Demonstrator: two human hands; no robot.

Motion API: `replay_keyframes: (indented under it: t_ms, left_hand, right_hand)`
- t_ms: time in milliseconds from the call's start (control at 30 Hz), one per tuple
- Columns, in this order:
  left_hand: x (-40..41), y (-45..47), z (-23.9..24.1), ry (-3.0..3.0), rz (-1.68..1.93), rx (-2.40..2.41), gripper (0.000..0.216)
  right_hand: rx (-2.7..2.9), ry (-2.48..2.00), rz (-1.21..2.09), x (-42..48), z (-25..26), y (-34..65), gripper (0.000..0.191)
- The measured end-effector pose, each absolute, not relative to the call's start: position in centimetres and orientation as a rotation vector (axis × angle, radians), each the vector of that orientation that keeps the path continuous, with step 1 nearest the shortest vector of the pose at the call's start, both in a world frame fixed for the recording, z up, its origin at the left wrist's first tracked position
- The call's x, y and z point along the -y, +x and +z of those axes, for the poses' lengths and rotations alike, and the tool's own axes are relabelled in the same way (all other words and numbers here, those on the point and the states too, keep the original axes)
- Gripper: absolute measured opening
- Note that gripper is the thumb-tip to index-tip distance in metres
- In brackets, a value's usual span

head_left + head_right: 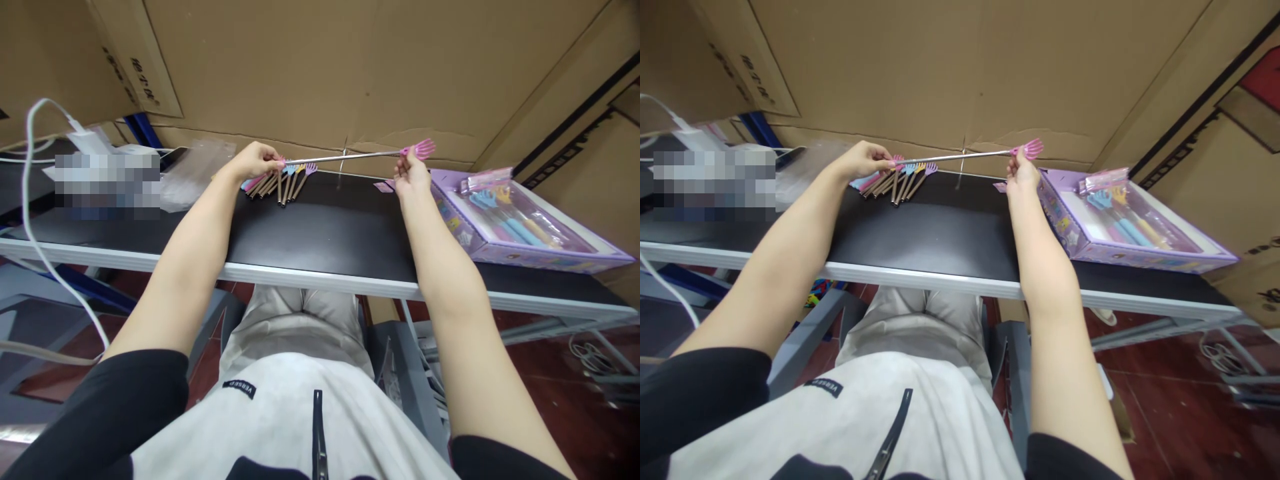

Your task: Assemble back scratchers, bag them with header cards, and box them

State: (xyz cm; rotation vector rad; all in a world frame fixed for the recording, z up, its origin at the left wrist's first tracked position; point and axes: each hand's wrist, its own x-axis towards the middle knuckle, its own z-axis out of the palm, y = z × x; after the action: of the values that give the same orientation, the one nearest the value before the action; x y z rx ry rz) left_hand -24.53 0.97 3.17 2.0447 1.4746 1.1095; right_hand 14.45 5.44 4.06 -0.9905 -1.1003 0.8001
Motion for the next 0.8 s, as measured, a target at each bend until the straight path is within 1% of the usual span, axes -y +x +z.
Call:
replay_keyframes:
  t_ms: [167,333,433,567,800]
  left_hand:
    - [-0.7,-25.0,2.9,2.052,1.131,-1.470,0.020]
    - [-0.4,-23.6,3.2,2.033,1.137,-1.455,0.014]
    - [0.0,-21.1,3.4,2.068,1.064,-1.437,0.014]
    - [0.8,-17.8,3.2,2.137,1.077,-1.392,0.022]
    - [1.4,-16.4,3.2,2.183,1.125,-1.373,0.016]
  right_hand:
    - [1.029,-0.968,0.829,-5.5,3.2,13.5,0.058]
    - [1.144,-0.938,0.792,-5.2,3.4,12.9,0.057]
    - [1.153,-0.923,0.846,-4.5,2.7,10.5,0.054]
    - [1.100,-0.948,0.957,-2.4,1.0,6.1,0.046]
    - [1.063,-0.956,1.043,0.5,0.8,3.8,0.049]
